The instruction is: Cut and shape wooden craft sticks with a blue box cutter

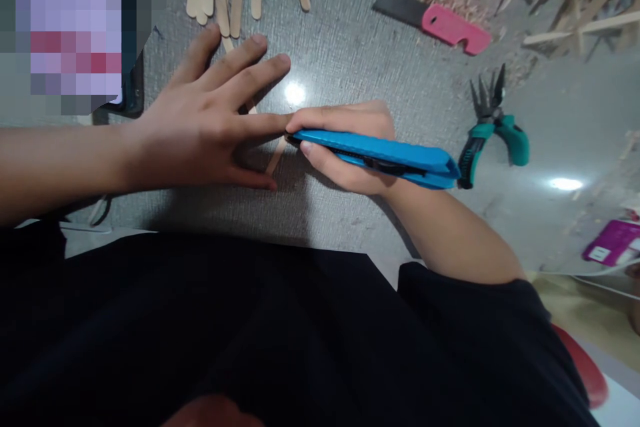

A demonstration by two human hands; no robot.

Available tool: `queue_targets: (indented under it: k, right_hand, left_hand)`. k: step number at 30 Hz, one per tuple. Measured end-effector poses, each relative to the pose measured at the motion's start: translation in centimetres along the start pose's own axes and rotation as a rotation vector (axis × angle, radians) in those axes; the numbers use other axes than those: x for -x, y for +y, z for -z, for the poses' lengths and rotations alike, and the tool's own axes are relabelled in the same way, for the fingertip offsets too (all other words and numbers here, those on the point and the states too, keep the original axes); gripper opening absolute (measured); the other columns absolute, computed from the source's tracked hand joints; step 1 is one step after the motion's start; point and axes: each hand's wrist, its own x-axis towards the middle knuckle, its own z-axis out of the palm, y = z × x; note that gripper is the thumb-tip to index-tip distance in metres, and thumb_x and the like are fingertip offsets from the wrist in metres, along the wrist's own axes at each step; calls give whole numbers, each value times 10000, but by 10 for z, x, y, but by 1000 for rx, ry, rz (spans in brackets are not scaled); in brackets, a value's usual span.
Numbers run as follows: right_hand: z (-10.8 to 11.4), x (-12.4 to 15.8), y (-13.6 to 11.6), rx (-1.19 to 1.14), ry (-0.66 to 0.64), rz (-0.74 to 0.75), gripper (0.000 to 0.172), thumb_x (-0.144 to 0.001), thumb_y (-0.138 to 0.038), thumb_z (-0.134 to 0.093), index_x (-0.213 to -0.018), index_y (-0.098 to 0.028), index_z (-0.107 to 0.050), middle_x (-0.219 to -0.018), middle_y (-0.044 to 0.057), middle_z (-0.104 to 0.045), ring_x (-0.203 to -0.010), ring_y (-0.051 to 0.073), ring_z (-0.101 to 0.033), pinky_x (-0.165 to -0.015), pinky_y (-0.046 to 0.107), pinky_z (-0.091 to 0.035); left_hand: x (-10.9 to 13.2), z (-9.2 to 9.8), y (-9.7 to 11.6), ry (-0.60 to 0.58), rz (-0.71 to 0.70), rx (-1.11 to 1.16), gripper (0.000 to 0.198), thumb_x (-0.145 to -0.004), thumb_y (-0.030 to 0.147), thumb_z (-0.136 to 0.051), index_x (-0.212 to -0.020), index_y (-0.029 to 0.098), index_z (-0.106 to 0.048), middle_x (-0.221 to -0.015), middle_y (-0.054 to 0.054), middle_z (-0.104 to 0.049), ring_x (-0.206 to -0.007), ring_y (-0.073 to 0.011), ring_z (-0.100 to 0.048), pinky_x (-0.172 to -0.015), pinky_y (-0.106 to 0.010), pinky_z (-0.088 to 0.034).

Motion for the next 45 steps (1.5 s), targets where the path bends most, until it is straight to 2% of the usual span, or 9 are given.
queue_targets:
  k: [6, 11, 15, 23, 32, 37, 40, 43, 45]
  right_hand:
    - [-2, 1, 4, 44, 4, 54, 203, -1046, -316, -793, -1231, -289, -874, -1080, 0, -918, -899, 228, -899, -811, 328, -718]
    - [-4, 1, 4, 44, -11, 85, 186, -1044, -276, -763, -1202, -256, -858, -1039, 22, -908, -869, 215, -888, -774, 323, -698]
    - [-3, -1, 0, 64, -44, 103, 198, -1065, -271, -720, -1230, -274, -830, -990, 8, -892, -809, 202, -855, -725, 340, -674]
    - [-2, -1, -1, 132, -69, 133, 181, -1080, -280, -683, -1221, -290, -795, -913, -19, -846, -716, 184, -798, -640, 332, -610]
    - [1, 0, -5, 179, -113, 102, 209, -1083, -255, -677, -1235, -300, -812, -994, 24, -872, -765, 228, -832, -695, 379, -659]
    - [-2, 8, -2, 230, -54, 267, 204, -1100, -207, -689, -1271, -277, -776, -923, -13, -843, -782, 203, -821, -729, 347, -640]
    - [5, 12, 0, 307, -228, 299, 119, -1172, -313, -680, -1187, -244, -775, -894, -16, -805, -761, 170, -763, -693, 320, -555]
    - [13, 10, -1, 332, -474, 109, 430, -1239, -539, -547, -1048, -238, -787, -854, 13, -744, -760, 170, -691, -689, 336, -471]
    - [13, 6, -6, 314, -551, -40, 549, -1252, -610, -465, -1002, -241, -785, -829, 23, -711, -763, 174, -655, -700, 347, -437]
  left_hand:
    - [1, -9, -8, 9, -44, 23, 918, -1045, 761, -770, -1787, 278, -528, -1963, -222, -271, -1827, -588, -235, -1412, -912, -101]
    - [1, -9, -10, -22, -25, 32, 881, -1061, 723, -757, -1804, 321, -509, -1982, -166, -240, -1838, -571, -209, -1439, -886, -64]
    - [1, -8, -9, -16, -36, 27, 928, -1051, 746, -771, -1825, 328, -475, -1972, -209, -240, -1832, -583, -214, -1407, -918, -84]
    - [1, -6, -8, -53, -28, 4, 916, -1056, 697, -785, -1819, 301, -471, -1992, -171, -209, -1841, -564, -190, -1428, -901, -83]
    - [2, -7, -9, -40, -52, -45, 892, -1086, 721, -732, -1825, 310, -447, -1970, -208, -233, -1830, -585, -219, -1404, -921, -133]
    - [3, -10, -11, 0, -77, -24, 926, -1058, 765, -751, -1805, 296, -467, -1959, -198, -250, -1825, -586, -233, -1389, -914, -143]
    - [3, -12, -12, 19, -93, -20, 934, -1044, 756, -775, -1789, 287, -465, -1946, -218, -259, -1819, -595, -238, -1365, -933, -152]
    - [3, -12, -12, 11, -88, -43, 879, -1092, 778, -670, -1791, 296, -442, -1951, -182, -225, -1822, -583, -234, -1369, -920, -151]
    - [3, -11, -12, -5, -83, -56, 832, -1135, 791, -556, -1799, 309, -420, -1957, -151, -189, -1829, -567, -222, -1383, -897, -141]
